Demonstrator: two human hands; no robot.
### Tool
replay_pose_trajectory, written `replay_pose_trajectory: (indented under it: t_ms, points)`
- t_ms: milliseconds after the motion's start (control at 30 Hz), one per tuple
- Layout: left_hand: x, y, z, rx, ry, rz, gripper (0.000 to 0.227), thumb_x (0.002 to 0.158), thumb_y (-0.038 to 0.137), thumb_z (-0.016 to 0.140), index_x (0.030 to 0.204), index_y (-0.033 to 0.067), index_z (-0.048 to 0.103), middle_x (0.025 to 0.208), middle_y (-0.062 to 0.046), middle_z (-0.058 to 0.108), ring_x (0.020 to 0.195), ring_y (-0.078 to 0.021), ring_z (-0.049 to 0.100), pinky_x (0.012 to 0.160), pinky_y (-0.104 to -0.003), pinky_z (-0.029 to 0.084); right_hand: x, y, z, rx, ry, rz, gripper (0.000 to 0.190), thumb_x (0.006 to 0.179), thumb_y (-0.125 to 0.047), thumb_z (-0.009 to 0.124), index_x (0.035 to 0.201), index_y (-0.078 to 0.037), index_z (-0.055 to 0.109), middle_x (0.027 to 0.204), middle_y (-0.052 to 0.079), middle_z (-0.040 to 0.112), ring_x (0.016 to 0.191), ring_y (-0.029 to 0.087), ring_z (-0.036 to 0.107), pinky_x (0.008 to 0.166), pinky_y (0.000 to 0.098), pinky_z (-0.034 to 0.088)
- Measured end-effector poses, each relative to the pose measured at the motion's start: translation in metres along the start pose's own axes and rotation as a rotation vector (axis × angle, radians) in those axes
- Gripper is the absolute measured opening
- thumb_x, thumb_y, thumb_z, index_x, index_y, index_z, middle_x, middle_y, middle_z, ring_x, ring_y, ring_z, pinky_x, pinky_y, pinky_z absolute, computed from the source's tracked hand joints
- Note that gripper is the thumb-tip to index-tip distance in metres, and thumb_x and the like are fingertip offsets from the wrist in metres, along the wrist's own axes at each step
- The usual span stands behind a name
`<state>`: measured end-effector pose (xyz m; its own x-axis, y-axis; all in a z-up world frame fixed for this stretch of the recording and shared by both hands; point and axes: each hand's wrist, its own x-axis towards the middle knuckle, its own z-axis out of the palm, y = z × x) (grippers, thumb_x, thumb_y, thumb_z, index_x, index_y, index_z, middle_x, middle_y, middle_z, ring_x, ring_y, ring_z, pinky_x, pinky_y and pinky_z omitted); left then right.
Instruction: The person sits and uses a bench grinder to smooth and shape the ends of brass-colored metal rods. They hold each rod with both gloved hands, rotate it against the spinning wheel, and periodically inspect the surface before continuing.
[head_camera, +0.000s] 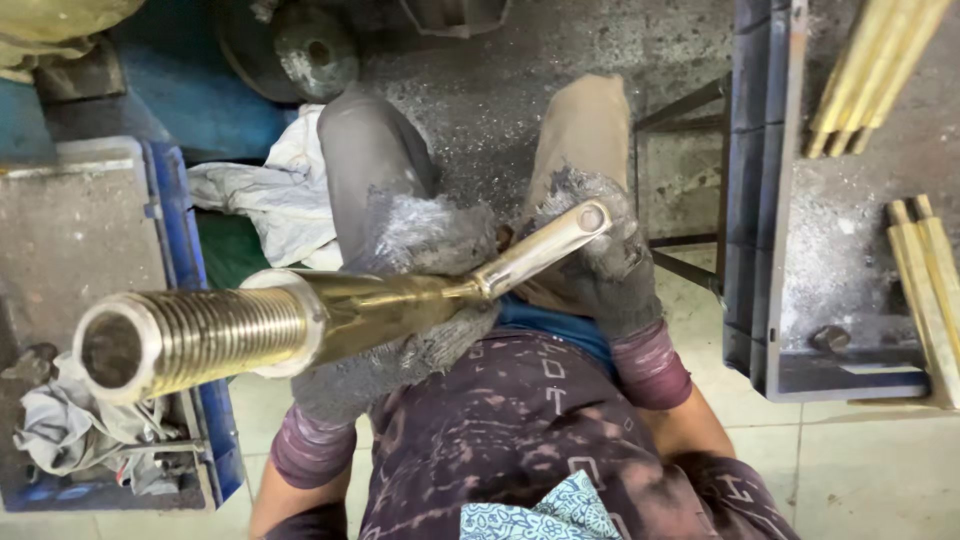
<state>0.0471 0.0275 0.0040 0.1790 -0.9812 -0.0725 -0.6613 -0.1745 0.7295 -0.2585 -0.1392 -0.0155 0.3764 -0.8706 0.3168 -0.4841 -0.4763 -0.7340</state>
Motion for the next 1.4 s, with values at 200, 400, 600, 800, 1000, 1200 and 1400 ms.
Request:
replay_pose_trajectory:
  t_ms: [200,400,600,800,1000,1200,1400]
  points:
    - [0.043,0.048,0.002,0.162,-0.176,0.278,0.049,0.103,0.030,0.057,0.150,0.0208,0.047,0.141,-0.008,0.058,0.125,-0.0221,0.062,0.106,-0.038,0.051,-0.007,0.002,-0.023,0.464,0.057,0.360,0.050,0.108,-0.037,0.058,0.142,0.000,0.050,0.138,0.015,0.064,0.125,0.025,0.066,0.107,0.0382,0.056]
    - [0.068,0.074,0.006,0.352,-0.277,0.314,0.049,0.107,0.031,0.050,0.155,0.0240,0.040,0.149,-0.008,0.051,0.132,-0.0229,0.057,0.110,-0.040,0.048,-0.001,0.012,-0.031,0.320,0.106,0.391,0.045,0.104,-0.038,0.063,0.130,-0.001,0.058,0.122,0.014,0.067,0.112,0.024,0.070,0.098,0.0375,0.059]
    - [0.078,0.058,0.020,0.460,-0.193,0.290,0.050,0.111,0.032,0.043,0.160,0.0271,0.034,0.156,-0.009,0.044,0.140,-0.0237,0.051,0.115,-0.042,0.046,0.025,0.012,-0.027,0.323,0.135,0.380,0.047,0.100,-0.035,0.069,0.130,-0.001,0.056,0.121,0.013,0.070,0.110,0.023,0.071,0.099,0.0370,0.060]
    - [0.098,0.041,0.031,1.219,0.045,0.499,0.051,0.115,0.031,0.036,0.165,0.0336,0.028,0.162,-0.010,0.037,0.145,-0.0262,0.048,0.116,-0.046,0.044,0.061,0.033,-0.045,0.297,0.072,0.199,0.041,0.110,-0.034,0.069,0.136,-0.003,0.062,0.128,0.015,0.069,0.121,0.028,0.068,0.107,0.0393,0.058]
    - [0.155,-0.005,0.025,1.367,-0.033,0.437,0.061,0.107,0.023,0.047,0.166,0.0364,0.036,0.132,-0.008,0.064,0.115,-0.0271,0.063,0.097,-0.050,0.056,0.123,0.149,-0.139,-0.335,0.181,0.144,0.036,0.116,-0.034,0.059,0.108,-0.001,0.068,0.097,0.010,0.069,0.089,0.021,0.069,0.078,0.0392,0.055]
    - [0.211,-0.083,0.048,0.799,-0.110,0.330,0.032,0.100,0.018,0.060,0.130,0.0244,0.067,0.102,-0.014,0.069,0.099,-0.0341,0.070,0.085,-0.047,0.054,0.191,0.289,-0.144,-0.993,0.079,0.295,0.031,0.098,-0.033,0.074,0.092,-0.003,0.074,0.084,0.021,0.071,0.076,0.038,0.068,0.064,0.0494,0.053]
    - [0.262,-0.122,0.085,0.141,-0.046,-0.298,0.054,0.101,0.050,0.067,0.087,-0.0018,0.072,0.080,-0.023,0.069,0.083,-0.0424,0.066,0.080,-0.053,0.050,0.218,0.282,-0.124,-0.881,0.233,0.463,0.031,0.083,-0.033,0.080,0.083,-0.002,0.075,0.081,0.022,0.072,0.075,0.040,0.069,0.064,0.0523,0.052]
